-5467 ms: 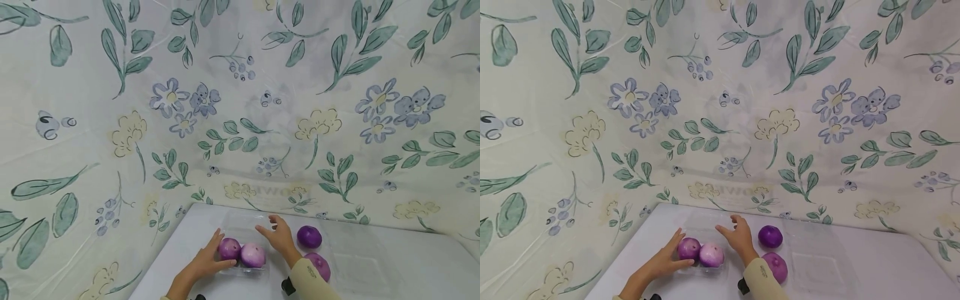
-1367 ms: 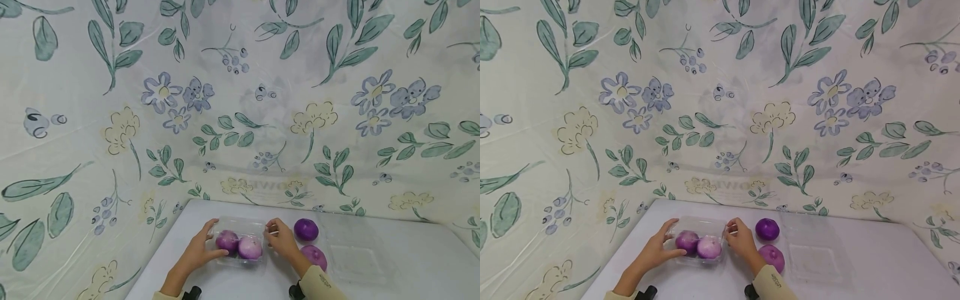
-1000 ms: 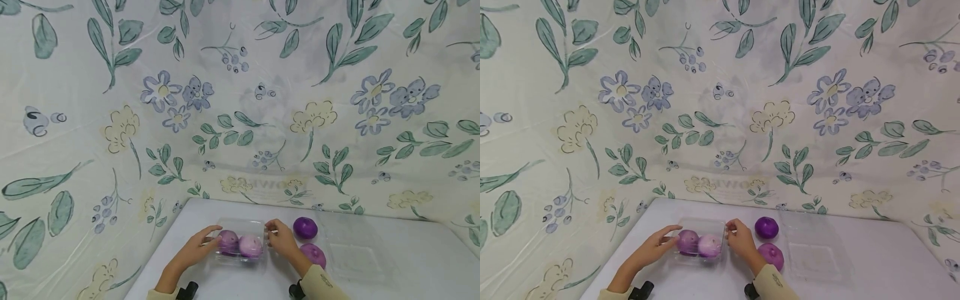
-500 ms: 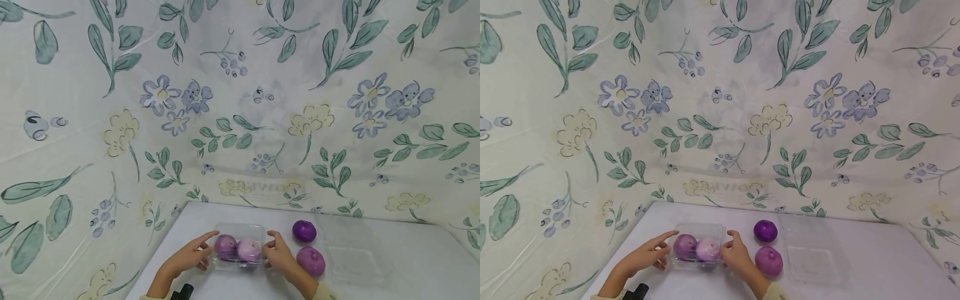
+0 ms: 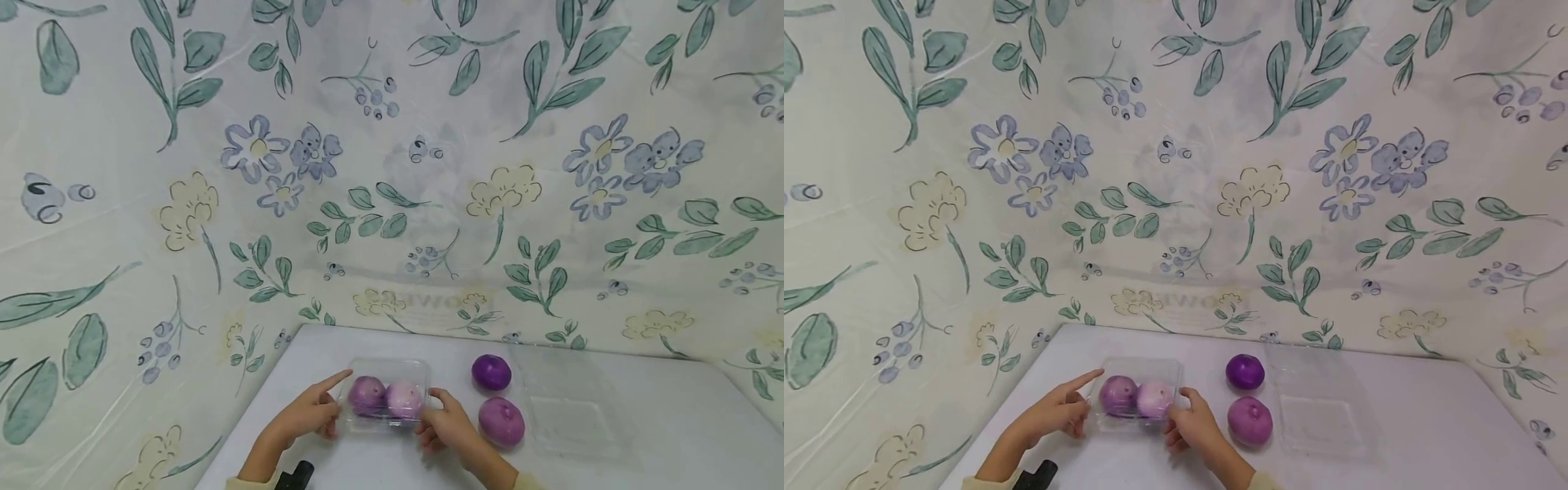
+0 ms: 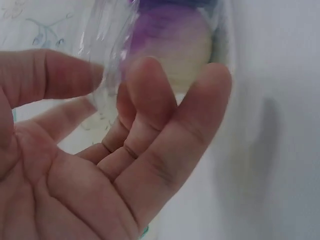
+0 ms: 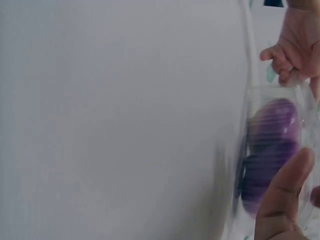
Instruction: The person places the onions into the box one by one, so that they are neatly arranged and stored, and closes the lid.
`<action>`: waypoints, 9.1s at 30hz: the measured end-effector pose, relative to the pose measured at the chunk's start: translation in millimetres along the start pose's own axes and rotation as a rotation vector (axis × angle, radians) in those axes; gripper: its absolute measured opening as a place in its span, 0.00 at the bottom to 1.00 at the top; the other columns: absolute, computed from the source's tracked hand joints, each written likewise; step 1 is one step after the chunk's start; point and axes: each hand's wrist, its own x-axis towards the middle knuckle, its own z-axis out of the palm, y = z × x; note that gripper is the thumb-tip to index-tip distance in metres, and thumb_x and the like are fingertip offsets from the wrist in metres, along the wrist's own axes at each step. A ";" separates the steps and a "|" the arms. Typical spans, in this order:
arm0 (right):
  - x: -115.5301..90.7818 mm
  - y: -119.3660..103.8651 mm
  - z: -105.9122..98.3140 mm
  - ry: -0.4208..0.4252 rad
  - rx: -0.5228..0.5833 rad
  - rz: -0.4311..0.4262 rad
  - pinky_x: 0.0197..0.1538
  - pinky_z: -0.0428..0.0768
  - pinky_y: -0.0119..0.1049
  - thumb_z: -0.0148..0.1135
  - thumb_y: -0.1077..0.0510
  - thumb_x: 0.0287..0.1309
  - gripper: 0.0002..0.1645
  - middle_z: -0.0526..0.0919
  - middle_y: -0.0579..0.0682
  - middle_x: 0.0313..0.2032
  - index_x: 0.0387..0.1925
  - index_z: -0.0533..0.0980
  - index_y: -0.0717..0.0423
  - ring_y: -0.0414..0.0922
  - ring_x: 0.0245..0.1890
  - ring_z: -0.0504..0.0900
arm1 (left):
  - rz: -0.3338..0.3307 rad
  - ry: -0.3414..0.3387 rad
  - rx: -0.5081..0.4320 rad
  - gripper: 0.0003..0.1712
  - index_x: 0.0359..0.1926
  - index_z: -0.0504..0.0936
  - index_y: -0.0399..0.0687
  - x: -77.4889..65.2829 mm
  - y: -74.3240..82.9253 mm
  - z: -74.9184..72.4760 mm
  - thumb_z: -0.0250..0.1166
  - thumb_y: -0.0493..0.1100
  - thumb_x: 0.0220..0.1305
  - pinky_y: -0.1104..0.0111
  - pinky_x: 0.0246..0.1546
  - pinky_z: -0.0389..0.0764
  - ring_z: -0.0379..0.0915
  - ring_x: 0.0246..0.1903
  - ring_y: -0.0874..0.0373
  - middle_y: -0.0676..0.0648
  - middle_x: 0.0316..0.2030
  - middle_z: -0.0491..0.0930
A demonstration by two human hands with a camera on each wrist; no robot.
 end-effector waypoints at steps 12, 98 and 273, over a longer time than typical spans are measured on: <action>3.2 0.1 1.7 -0.018 0.173 0.007 0.30 0.85 0.35 0.55 0.68 0.56 0.44 0.85 0.51 0.24 0.72 0.48 0.74 0.40 0.20 0.83 | -0.028 0.106 -0.044 0.39 0.77 0.53 0.44 6.5 1.8 15.1 0.48 0.31 0.65 0.59 0.26 0.85 0.72 0.18 0.57 0.46 0.22 0.72; -47.7 -7.8 -209.6 0.440 -1.356 -0.507 0.69 0.54 0.68 0.59 0.26 0.55 0.56 0.43 0.62 0.78 0.77 0.52 0.45 0.65 0.72 0.57 | 0.222 0.257 0.953 0.47 0.76 0.58 0.58 37.0 38.3 23.1 0.55 0.73 0.62 0.29 0.67 0.34 0.35 0.76 0.32 0.38 0.79 0.37; -70.3 30.7 -276.6 0.097 -0.567 0.094 0.66 0.35 0.74 0.73 0.42 0.52 0.76 0.25 0.77 0.72 0.73 0.27 0.74 0.76 0.71 0.30 | 0.594 -0.218 0.445 0.36 0.59 0.81 0.55 144.6 142.8 252.9 0.81 0.51 0.46 0.81 0.47 0.76 0.75 0.55 0.71 0.56 0.58 0.81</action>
